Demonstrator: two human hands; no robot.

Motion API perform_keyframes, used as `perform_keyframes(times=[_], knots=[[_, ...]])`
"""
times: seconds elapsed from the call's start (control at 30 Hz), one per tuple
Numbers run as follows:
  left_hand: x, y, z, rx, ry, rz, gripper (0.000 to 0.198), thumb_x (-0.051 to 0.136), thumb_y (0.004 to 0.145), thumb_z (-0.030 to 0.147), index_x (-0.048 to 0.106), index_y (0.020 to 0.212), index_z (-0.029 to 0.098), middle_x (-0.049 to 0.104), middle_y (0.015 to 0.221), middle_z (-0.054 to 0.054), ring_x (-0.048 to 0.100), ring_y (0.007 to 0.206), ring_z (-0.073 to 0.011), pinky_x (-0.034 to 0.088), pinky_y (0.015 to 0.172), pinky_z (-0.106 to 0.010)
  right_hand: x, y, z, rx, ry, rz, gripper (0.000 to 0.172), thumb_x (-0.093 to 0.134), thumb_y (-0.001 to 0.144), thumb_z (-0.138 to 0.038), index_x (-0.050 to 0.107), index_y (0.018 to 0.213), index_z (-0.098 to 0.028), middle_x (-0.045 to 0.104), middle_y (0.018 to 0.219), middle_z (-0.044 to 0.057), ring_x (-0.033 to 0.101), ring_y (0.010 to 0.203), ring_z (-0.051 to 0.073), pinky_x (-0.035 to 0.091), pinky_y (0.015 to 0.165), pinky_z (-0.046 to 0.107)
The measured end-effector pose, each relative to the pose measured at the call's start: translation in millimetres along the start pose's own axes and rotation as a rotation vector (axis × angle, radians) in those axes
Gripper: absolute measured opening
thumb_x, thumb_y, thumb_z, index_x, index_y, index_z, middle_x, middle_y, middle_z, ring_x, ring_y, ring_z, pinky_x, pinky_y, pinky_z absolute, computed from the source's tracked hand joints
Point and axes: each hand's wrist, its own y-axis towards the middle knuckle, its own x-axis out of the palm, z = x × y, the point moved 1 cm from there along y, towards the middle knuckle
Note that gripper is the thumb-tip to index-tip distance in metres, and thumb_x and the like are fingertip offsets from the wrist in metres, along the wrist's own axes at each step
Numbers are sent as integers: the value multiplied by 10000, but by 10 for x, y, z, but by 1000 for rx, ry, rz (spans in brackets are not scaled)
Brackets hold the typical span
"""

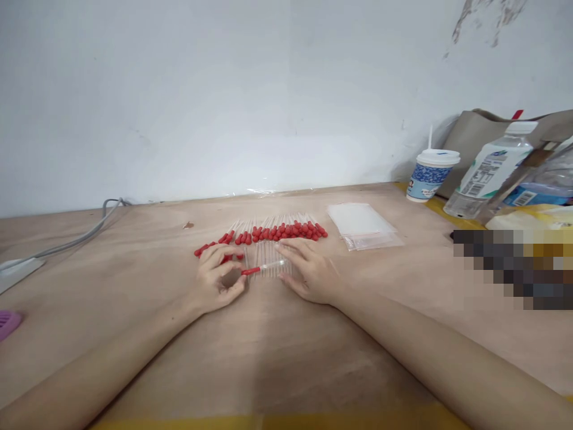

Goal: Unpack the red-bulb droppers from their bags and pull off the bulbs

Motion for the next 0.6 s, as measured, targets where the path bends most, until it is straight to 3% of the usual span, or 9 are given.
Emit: perform_keyframes(times=[0.27, 0.37, 0.5, 0.6], knots=[[79, -54, -13, 74, -22, 62, 104, 625, 668, 214, 611, 771, 211, 629, 931, -45, 544, 954, -221, 428, 857, -399, 101, 42, 4, -60, -14, -77, 169, 502, 845, -273, 634, 934, -218, 635, 984, 59, 501, 1051, 200, 394, 906, 419], [74, -43, 13, 64, -67, 40, 155, 619, 693, 244, 617, 845, 212, 622, 998, -58, 548, 992, -223, 420, 906, -414, 106, 64, -11, -36, -19, -79, 158, 487, 851, -248, 640, 851, -207, 646, 935, 51, 515, 1009, 186, 385, 895, 403], [94, 17, 79, 112, -92, -57, 383, 624, 736, 342, 570, 1090, 208, 576, 1164, -97, 477, 1147, -258, 380, 973, -456, 103, 98, -53, -37, 1, -86, 160, 471, 857, -241, 621, 829, -194, 650, 899, 48, 529, 938, 175, 376, 876, 386], [128, 48, 108, 177, -75, -109, 231, 587, 789, 312, 625, 995, 214, 618, 1113, -75, 483, 1155, -243, 373, 984, -456, 102, 118, -82, -34, 18, -83, 176, 451, 867, -247, 609, 817, -188, 653, 871, 47, 536, 894, 173, 371, 868, 382]])
